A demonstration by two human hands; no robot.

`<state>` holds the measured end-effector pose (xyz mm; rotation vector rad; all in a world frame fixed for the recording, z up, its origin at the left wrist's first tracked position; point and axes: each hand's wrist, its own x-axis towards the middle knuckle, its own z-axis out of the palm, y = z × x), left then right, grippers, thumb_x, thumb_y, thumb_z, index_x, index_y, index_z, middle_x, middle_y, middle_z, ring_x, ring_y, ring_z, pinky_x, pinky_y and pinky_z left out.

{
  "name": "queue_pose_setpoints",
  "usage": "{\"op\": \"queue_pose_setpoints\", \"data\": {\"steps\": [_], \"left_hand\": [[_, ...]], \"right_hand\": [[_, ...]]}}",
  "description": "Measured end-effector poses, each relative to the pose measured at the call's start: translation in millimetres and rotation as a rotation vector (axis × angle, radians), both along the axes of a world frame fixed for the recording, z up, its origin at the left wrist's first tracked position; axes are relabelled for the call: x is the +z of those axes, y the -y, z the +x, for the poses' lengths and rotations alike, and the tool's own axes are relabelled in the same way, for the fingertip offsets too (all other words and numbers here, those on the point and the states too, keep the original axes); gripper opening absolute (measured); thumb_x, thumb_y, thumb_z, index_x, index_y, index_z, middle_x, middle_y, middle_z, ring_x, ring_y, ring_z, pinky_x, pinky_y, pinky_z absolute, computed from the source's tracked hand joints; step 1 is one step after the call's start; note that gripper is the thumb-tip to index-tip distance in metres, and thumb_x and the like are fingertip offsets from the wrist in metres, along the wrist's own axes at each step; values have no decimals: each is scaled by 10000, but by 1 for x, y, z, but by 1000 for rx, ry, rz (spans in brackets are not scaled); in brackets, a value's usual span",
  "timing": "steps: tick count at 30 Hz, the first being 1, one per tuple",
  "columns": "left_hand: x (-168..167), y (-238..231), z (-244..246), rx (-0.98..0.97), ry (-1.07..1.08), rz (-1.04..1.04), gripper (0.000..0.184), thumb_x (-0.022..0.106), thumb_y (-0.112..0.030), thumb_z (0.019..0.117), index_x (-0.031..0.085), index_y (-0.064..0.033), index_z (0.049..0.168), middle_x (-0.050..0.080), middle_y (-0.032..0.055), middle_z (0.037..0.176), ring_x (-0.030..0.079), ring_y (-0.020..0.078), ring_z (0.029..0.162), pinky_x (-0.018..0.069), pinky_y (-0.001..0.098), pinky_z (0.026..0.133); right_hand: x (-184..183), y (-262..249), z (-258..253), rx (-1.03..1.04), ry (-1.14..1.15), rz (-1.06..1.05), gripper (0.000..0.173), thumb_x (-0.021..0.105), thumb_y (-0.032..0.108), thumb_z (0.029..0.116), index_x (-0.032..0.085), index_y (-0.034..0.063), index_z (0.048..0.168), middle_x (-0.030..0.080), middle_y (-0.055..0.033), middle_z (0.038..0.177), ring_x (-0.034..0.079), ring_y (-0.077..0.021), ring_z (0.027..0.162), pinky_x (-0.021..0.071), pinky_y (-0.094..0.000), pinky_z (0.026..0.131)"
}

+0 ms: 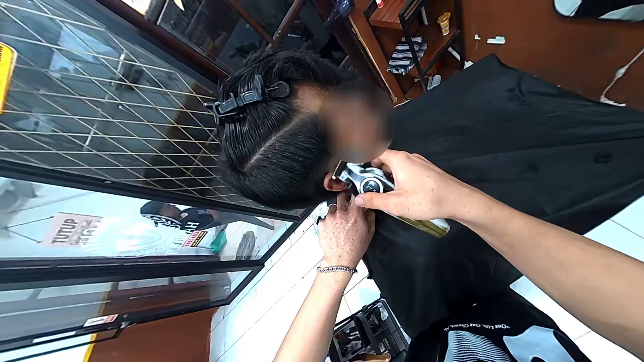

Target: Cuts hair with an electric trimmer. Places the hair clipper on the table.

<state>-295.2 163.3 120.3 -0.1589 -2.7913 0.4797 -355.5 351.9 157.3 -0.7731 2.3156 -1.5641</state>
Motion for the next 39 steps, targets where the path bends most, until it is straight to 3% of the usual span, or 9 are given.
{"op": "queue_pose_setpoints", "data": {"steps": [9, 13, 17, 23, 26, 31, 35, 39], "left_hand": [[0, 1, 1, -9, -4, 13, 296, 670, -309, 903, 740, -48, 1024, 718, 203, 977, 716, 402, 775, 516, 527, 533], [0, 0, 0, 3, 10, 14, 291, 654, -317, 913, 744, -43, 950, 719, 197, 980, 715, 404, 781, 519, 532, 545], [-1, 1, 0, 7, 9, 11, 286, 638, -312, 923, 740, -63, 1021, 720, 196, 992, 715, 402, 782, 515, 523, 539], [-2, 1, 0, -11, -22, -14, 296, 630, -311, 916, 739, -39, 962, 724, 190, 946, 717, 396, 767, 508, 517, 527], [-1, -1, 0, 2, -16, -19, 304, 629, -318, 915, 740, -36, 931, 732, 194, 933, 721, 399, 763, 510, 523, 531], [-2, 2, -1, -6, -6, -5, 319, 634, -315, 910, 745, -59, 1065, 721, 198, 983, 714, 403, 778, 508, 518, 529], [-1, 0, -1, -6, -7, -5, 303, 640, -320, 913, 737, -40, 980, 721, 195, 953, 715, 409, 778, 513, 522, 537], [-3, 2, 0, -41, -46, -24, 301, 631, -318, 916, 745, -40, 936, 732, 198, 932, 724, 402, 760, 512, 527, 519]], "right_hand": [[12, 3, -2, -56, 26, -21, 488, 743, 516, 895, 586, 104, 1107, 622, 12, 804, 617, -89, 707, 503, -301, 631], [4, 3, 1, -43, -85, -24, 472, 761, 460, 888, 569, 118, 1149, 621, 8, 836, 626, -97, 742, 511, -313, 650], [2, 3, 1, -95, -73, 65, 497, 743, 484, 887, 559, 110, 1158, 602, 2, 808, 624, -123, 725, 508, -337, 633], [14, 10, 10, -123, -144, 88, 494, 725, 503, 894, 551, 122, 1156, 607, 2, 815, 639, -141, 746, 524, -356, 638], [10, 11, 11, -113, -227, 39, 498, 724, 480, 901, 567, 113, 1199, 634, -20, 881, 657, -157, 809, 542, -370, 688], [3, 4, 7, -140, -150, 93, 482, 722, 485, 899, 561, 114, 1162, 621, -13, 842, 647, -158, 775, 532, -378, 666], [12, 5, 7, -133, -146, 89, 484, 722, 492, 894, 555, 119, 1154, 608, 3, 816, 640, -139, 749, 523, -356, 644], [11, 10, 9, -119, -249, 17, 502, 728, 479, 895, 562, 118, 1202, 644, -16, 895, 666, -151, 823, 548, -371, 697]]}}
